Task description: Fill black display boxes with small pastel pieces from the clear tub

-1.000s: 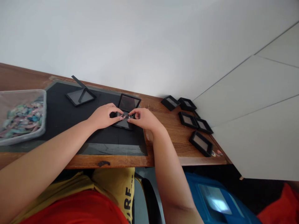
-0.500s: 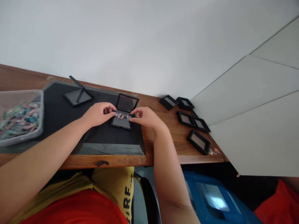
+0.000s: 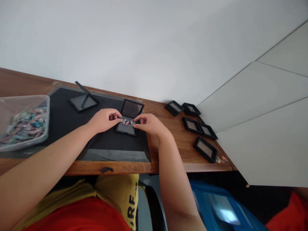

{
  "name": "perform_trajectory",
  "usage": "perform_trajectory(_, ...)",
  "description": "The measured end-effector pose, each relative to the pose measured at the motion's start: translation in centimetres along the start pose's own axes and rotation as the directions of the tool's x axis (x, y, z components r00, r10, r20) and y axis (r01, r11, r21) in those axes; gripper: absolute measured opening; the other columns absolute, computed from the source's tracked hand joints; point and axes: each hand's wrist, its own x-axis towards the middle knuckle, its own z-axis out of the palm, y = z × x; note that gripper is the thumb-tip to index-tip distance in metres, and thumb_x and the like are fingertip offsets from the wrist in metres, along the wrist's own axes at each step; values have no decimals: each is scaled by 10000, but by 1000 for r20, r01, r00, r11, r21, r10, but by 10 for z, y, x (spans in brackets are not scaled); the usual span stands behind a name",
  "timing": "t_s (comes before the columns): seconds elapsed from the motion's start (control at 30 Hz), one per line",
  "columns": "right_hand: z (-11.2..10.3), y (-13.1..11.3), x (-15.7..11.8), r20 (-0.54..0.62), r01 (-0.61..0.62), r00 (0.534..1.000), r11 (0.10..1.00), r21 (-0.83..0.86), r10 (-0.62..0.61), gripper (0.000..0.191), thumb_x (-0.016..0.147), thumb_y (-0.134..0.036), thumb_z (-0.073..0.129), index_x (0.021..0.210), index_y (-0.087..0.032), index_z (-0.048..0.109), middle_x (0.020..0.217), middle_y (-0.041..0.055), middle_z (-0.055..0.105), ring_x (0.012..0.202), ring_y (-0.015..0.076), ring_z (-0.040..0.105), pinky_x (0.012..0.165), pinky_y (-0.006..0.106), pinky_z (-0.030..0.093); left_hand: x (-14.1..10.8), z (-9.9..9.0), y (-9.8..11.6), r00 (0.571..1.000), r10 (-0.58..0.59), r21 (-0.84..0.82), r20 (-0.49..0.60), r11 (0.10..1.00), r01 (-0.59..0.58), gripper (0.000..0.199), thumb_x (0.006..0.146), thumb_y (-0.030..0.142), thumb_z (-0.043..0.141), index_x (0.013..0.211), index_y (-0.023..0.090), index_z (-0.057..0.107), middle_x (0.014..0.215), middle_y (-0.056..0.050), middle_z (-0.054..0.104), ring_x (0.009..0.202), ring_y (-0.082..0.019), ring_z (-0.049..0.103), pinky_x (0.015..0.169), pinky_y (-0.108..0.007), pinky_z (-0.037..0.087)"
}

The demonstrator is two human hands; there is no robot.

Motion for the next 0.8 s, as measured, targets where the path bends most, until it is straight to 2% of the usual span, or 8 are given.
perform_trajectory(0.1,-1,0,0,-30,39,999,993,108,-36,355,774,-381,827,1060,-173,794,664,-44,583,605,115,494,609,274,359,-1,0,2,1000,0,-14,-25,1000,-1,314,838,470,637,938,211,783,773,-23,693,658,-159,548,646,-316,423)
perform_trajectory(0.2,-3,1,1,-171,41,985,980,194,-7,345,791,-454,789,995,-175,783,645,-37,574,588,120,474,595,279,354,-1,0,2,1000,-1,-20,-29,1000,1,302,834,468,643,925,215,782,758,-18,689,658,-160,549,647,-316,423)
perform_trajectory(0.27,-6,3,3,-351,36,935,974,224,46,306,810,-477,752,869,-177,749,626,-29,550,586,126,459,590,286,344,-1,0,2,1000,-2,-21,-29,1000,1,295,831,468,650,914,217,780,749,-17,688,659,-163,551,646,-315,424)
perform_trajectory(0.33,-8,2,4,-527,53,844,962,268,101,305,829,-485,723,781,-188,671,629,-21,533,598,130,454,597,290,351,-1,1,2,999,-2,-23,-35,1000,1,290,835,465,644,904,215,775,745,-19,688,664,-165,552,647,-314,426)
perform_trajectory(0.4,-10,1,4,-616,69,773,946,318,150,289,847,-482,708,839,-204,628,636,-28,517,601,132,449,605,288,365,-2,1,2,999,-3,-21,-41,1000,2,288,843,461,634,898,213,771,747,-22,689,668,-167,553,652,-315,430)
perform_trajectory(0.43,-10,-1,5,-619,68,768,940,334,164,283,854,-476,705,918,-210,629,636,-36,507,596,134,447,605,287,368,-2,1,2,999,-5,-18,-41,1000,4,289,847,461,630,900,213,770,749,-22,689,671,-167,555,654,-316,432)
perform_trajectory(0.57,-4,-5,7,-522,57,842,941,334,135,391,909,-452,657,1228,-227,627,640,-49,509,587,147,441,616,296,380,-1,0,1,1000,-16,5,0,1000,16,323,852,500,635,937,219,769,768,-18,695,673,-166,567,656,-317,430)
perform_trajectory(0.8,5,0,16,-458,89,882,918,385,107,283,949,-426,602,1097,-209,707,661,-20,533,622,151,503,605,280,392,2,-1,-1,993,-30,77,118,997,21,413,818,592,669,1026,252,776,837,-13,733,667,-169,568,629,-312,387)
